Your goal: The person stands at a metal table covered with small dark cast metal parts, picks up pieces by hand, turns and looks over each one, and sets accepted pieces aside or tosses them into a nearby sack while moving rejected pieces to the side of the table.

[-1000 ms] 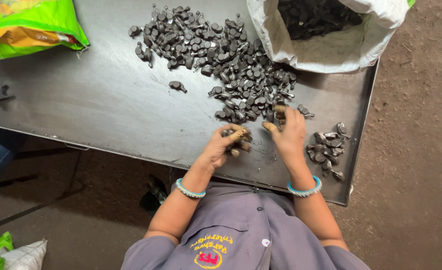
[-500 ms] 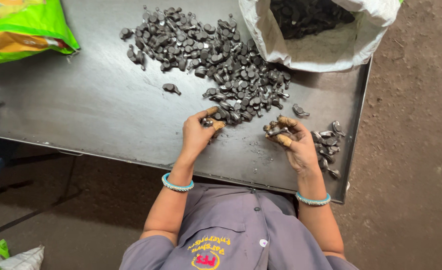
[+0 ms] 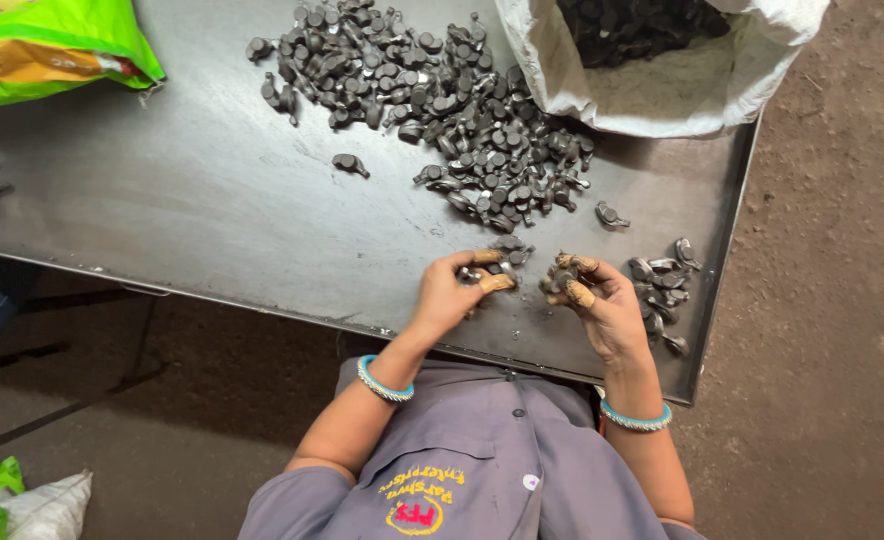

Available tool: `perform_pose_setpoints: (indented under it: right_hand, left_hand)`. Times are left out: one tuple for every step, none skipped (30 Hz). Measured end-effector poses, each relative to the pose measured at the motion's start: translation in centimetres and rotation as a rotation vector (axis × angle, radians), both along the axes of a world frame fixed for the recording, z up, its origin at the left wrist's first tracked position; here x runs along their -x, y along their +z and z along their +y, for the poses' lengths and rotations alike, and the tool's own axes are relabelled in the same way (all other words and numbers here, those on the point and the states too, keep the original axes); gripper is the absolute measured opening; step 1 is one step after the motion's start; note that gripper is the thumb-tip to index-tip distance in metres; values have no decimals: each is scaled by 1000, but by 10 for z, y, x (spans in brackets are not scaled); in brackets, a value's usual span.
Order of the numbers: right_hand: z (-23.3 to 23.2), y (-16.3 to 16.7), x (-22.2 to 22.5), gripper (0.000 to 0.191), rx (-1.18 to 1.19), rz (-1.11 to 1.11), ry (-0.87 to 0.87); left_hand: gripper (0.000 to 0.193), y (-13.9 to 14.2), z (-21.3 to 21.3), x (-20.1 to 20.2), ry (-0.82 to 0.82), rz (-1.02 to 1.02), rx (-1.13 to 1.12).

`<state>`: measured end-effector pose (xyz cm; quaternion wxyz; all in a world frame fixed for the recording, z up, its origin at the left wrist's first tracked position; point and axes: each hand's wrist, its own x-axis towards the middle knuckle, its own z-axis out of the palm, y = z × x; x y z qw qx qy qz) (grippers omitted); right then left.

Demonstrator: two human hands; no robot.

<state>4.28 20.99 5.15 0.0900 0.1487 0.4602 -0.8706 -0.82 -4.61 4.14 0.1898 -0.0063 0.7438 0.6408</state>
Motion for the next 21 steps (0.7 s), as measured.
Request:
perform_pose_setpoints:
  right_hand:
    - [-4, 3, 1, 34, -97, 17, 29]
    - [-8, 7, 2, 32, -195, 33, 56]
    - [-12, 13, 2, 30, -293, 46, 82]
    - [-17, 19, 3, 30, -355, 93, 155]
    - [-23, 25, 4, 31, -418, 140, 230]
    - [-29, 31, 7, 32, -480, 189, 306]
    - [-34, 37, 13, 33, -699, 312, 288]
    - [-39, 42, 19, 35, -918, 435, 265]
    - [-45, 45, 25, 36, -1136, 558, 239]
    - [-51, 47, 31, 37, -1273, 558, 208]
    - [-57, 47, 37, 38, -1411, 557, 173]
    - [-60, 47, 40, 38, -1549, 553, 136]
    - [-63, 46, 42, 36, -1515, 535, 130]
    - [-65, 43, 43, 34, -1480, 520, 124]
    - [-66, 41, 43, 32, -1444, 505, 119]
    - [-66, 38, 42, 31, -1441, 486, 127]
    - [-65, 34, 40, 29, -1437, 466, 134]
    - [-63, 31, 38, 27, -1434, 444, 140]
    - [-60, 28, 35, 26, -1415, 433, 142]
    - [-57, 26, 33, 25, -1396, 423, 143]
    - [-54, 24, 31, 23, -1377, 416, 144]
  left_hand:
    - [43, -3, 3, -5, 28, -50, -59]
    - [42, -7, 6, -11, 53, -102, -119]
    - [40, -11, 10, -16, 78, -155, -179]
    - [38, -16, 13, -20, 121, -273, -360]
    - [35, -21, 16, -22, 165, -391, -541]
    - [32, -26, 17, -23, 213, -507, -721]
    - [31, -31, 14, -23, 160, -542, -799]
    - [31, -35, 6, -22, 106, -576, -877]
    - [32, -38, 0, -22, 52, -608, -955]
    - [29, -41, -4, -21, 106, -614, -974]
    - [27, -43, -6, -17, 157, -618, -993]
    - [25, -44, -9, -15, 207, -623, -1011]
    - [26, -45, -13, -14, 220, -632, -1021]
    - [26, -45, -17, -11, 235, -638, -1031]
    - [27, -45, -21, -9, 249, -644, -1042]
    - [27, -45, -23, -7, 239, -635, -1040]
    - [27, -45, -26, -6, 230, -626, -1038]
    - [27, -44, -26, -5, 219, -618, -1035]
    - [27, -43, -26, -5, 219, -628, -1021]
    - [27, -43, -24, -6, 219, -635, -1008]
    - [27, -42, -23, -6, 219, -641, -995]
